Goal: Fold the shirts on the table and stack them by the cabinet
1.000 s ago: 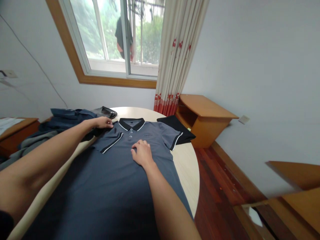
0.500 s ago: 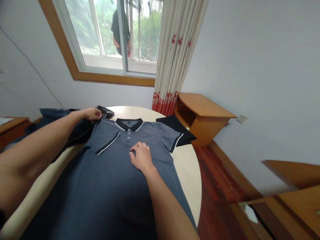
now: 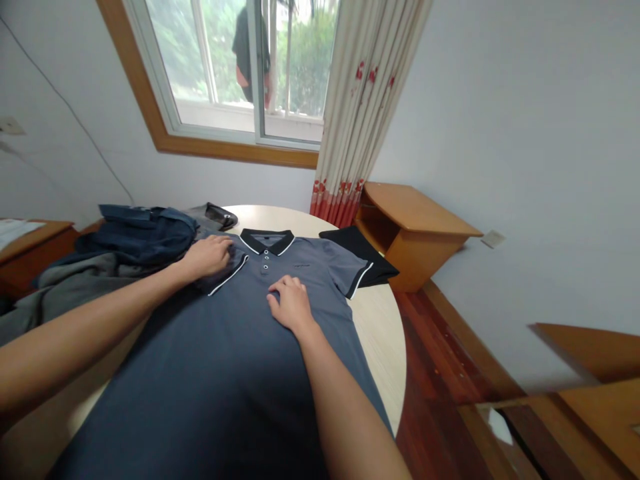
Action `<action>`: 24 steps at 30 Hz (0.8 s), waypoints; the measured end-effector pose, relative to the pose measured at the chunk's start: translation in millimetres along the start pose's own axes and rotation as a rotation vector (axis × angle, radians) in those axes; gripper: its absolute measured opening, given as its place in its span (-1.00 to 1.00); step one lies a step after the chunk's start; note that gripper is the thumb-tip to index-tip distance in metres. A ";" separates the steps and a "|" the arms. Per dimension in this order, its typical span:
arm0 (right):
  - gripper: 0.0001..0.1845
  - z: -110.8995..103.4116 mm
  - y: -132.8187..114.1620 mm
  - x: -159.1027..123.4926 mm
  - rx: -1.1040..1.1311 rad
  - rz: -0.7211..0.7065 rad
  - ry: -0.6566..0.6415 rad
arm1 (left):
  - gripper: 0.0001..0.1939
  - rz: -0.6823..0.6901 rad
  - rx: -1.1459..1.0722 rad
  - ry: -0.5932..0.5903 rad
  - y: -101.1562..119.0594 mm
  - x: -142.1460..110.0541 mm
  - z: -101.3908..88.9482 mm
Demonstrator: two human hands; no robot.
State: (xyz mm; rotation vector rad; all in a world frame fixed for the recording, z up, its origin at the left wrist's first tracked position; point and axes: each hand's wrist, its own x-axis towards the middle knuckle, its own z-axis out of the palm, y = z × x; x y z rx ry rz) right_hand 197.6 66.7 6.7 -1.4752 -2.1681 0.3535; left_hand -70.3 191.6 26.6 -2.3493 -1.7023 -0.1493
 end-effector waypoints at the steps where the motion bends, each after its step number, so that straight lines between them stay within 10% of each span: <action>1: -0.82 0.3 0.5 -0.1 0.000 -0.002 0.001 | -0.48 -0.009 0.006 -0.019 3.9 -7.2 7.7; 18: -0.82 2.5 3.7 -0.6 0.017 -0.010 0.014 | -0.26 -0.262 -0.062 -0.158 2.8 -29.4 30.6; 24: -0.82 1.2 1.9 -1.7 0.028 -0.009 0.018 | -0.30 -0.251 0.006 0.032 -1.0 -19.4 25.9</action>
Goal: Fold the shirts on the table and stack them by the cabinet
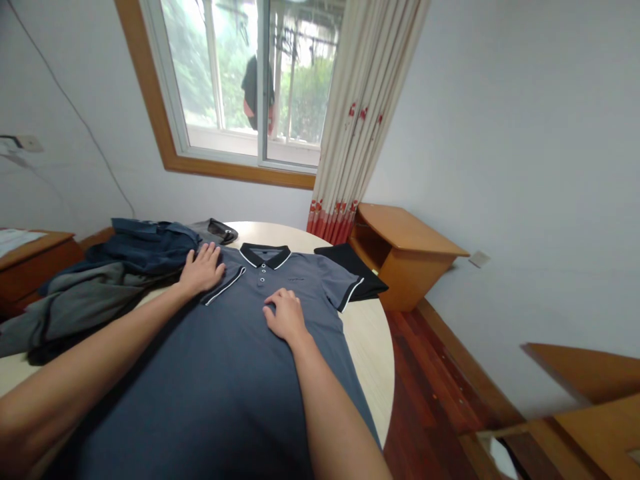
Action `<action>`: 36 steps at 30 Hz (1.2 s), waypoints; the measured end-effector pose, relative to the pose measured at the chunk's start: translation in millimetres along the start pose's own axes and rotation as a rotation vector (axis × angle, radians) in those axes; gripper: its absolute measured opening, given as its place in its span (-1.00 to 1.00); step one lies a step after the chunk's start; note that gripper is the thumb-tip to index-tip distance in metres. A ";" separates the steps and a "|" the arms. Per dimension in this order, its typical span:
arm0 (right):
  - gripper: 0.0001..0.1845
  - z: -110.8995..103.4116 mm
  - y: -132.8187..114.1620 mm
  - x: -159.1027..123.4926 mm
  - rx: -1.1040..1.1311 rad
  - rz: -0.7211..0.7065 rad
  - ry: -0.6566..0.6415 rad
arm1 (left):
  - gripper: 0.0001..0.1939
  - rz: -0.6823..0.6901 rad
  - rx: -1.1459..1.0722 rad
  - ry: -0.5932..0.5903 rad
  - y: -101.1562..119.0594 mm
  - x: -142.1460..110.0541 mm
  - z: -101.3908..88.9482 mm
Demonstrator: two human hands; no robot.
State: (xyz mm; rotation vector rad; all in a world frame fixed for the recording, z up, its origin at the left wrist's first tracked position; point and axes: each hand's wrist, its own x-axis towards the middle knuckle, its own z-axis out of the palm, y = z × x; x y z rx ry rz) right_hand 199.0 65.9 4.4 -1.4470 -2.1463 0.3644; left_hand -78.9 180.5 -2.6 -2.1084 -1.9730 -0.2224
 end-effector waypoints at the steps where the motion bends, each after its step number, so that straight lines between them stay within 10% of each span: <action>1: -0.83 -0.2 -0.1 -0.2 0.003 -0.001 0.003 | -0.31 -0.020 0.001 -0.001 -2.6 2.1 0.8; 9: -0.83 1.1 1.4 -0.8 0.008 -0.017 0.012 | -0.33 -0.071 -0.028 -0.117 -6.8 14.4 -8.3; 13: -0.84 1.1 1.6 -0.1 0.017 -0.007 0.009 | -0.31 -0.022 -0.041 0.017 11.4 -7.5 -15.4; 25: -0.83 -4.1 3.2 2.4 0.033 0.014 0.095 | -0.34 -0.030 -0.173 -0.091 5.2 -44.1 -0.6; 31: -0.72 -54.9 51.1 -4.2 -0.095 0.510 0.580 | -0.43 0.124 -0.355 0.115 11.7 -56.0 -22.6; 36: -0.57 -75.0 90.5 -16.9 -0.100 0.881 0.565 | -0.46 0.191 -0.408 -0.037 23.0 -61.5 -32.1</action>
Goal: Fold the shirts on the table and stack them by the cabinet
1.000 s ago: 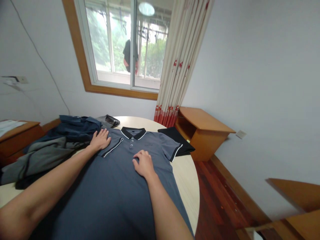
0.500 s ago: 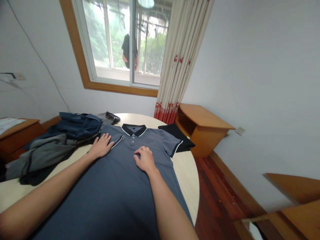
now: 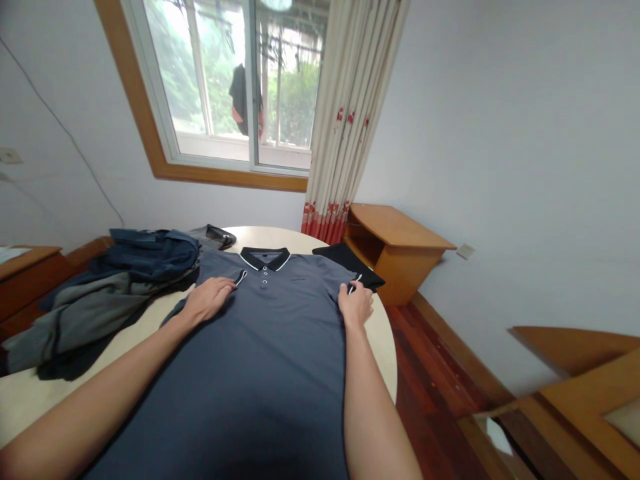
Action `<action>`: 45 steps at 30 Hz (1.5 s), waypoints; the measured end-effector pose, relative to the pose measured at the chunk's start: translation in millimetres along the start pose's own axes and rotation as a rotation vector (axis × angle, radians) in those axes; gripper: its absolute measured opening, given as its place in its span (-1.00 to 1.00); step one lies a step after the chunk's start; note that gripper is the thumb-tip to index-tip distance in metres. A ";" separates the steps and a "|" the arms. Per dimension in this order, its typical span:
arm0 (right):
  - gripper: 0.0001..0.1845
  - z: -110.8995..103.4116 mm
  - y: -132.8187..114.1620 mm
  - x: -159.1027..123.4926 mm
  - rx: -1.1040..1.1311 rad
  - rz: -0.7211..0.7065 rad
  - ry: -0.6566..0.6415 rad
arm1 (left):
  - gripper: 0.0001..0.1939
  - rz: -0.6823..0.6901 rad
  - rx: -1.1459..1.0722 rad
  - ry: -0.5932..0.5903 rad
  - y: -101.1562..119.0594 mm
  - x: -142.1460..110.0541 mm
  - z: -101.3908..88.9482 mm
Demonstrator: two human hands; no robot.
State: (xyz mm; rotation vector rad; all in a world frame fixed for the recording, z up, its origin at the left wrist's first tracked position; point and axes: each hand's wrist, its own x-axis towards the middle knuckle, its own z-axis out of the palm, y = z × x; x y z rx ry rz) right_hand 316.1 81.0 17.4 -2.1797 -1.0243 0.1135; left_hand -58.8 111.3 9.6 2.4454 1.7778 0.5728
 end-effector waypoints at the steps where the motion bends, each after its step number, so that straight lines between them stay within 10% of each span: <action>1: -0.55 1.7 3.1 2.4 -0.008 0.016 -0.032 | -0.46 0.008 0.013 -0.023 1.1 0.0 -0.1; 14: -0.56 28.5 21.7 24.9 0.549 0.049 -0.045 | -0.47 0.121 -0.049 -0.030 -11.4 0.6 15.4; 27: -0.43 33.8 16.1 21.7 0.636 -0.058 -0.133 | -0.57 0.128 -0.055 -0.058 -9.3 2.2 18.6; 32: -0.51 25.9 -5.4 30.6 0.514 -0.127 -0.105 | -0.58 0.121 -0.059 -0.044 -9.4 2.4 19.8; 37: -0.47 11.0 -45.3 24.2 0.064 -0.531 -0.047 | -0.60 0.111 -0.079 -0.035 -9.7 2.7 21.2; 41: -0.41 14.7 -72.5 -4.3 -0.188 -0.933 -0.389 | -0.60 0.121 -0.083 -0.029 -8.7 1.6 20.5; 45: -0.52 28.3 -81.8 -8.8 -0.273 -0.860 -0.411 | -0.61 0.123 -0.082 -0.023 -7.6 0.8 19.5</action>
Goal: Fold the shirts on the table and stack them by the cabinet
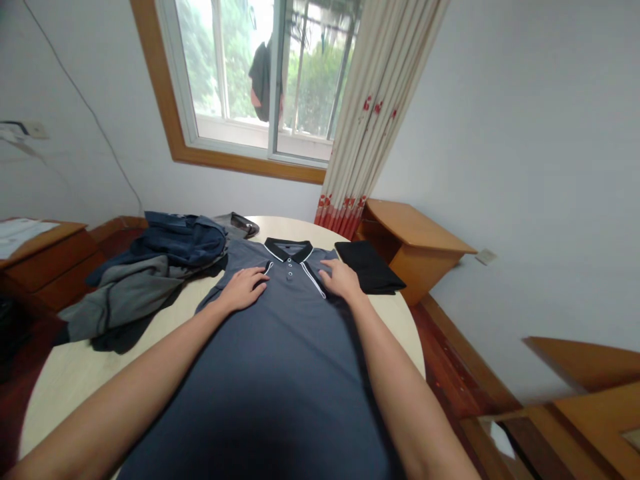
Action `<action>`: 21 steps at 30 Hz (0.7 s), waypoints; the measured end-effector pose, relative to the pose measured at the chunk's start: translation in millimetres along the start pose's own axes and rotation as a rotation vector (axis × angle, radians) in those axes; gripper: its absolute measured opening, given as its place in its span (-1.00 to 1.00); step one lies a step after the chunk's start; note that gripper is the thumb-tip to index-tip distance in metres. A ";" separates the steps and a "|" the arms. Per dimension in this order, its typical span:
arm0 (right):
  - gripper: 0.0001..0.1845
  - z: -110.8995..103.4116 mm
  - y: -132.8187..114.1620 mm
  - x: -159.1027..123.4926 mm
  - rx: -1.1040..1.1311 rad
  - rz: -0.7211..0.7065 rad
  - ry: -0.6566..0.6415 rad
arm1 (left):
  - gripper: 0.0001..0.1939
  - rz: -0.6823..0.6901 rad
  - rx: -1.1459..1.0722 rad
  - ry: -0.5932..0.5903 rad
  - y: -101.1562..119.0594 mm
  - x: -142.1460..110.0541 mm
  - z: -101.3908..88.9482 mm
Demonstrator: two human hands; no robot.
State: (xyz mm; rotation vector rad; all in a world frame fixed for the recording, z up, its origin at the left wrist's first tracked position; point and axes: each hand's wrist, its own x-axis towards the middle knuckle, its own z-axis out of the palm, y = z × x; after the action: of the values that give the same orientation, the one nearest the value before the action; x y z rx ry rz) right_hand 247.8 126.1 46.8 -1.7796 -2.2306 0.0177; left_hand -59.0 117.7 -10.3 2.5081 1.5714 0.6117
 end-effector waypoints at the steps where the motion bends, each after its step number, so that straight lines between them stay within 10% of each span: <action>1: -0.54 1.8 3.7 4.9 -0.027 0.084 0.028 | -0.61 -0.001 -0.001 -0.001 0.1 0.0 0.0; 6: -0.59 6.1 35.5 43.0 -0.069 0.312 -0.078 | -0.63 -0.005 -0.010 0.007 -0.7 0.5 1.1; 21: -0.61 17.4 71.7 120.3 -0.214 0.292 -0.085 | -0.64 -0.010 -0.013 -0.002 0.6 0.3 1.9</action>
State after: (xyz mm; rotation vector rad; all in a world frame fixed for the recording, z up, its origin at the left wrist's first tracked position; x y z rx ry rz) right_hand 288.4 261.2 42.6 -2.2461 -2.0739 -0.0901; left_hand -57.6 117.9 -11.8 2.4891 1.5732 0.6152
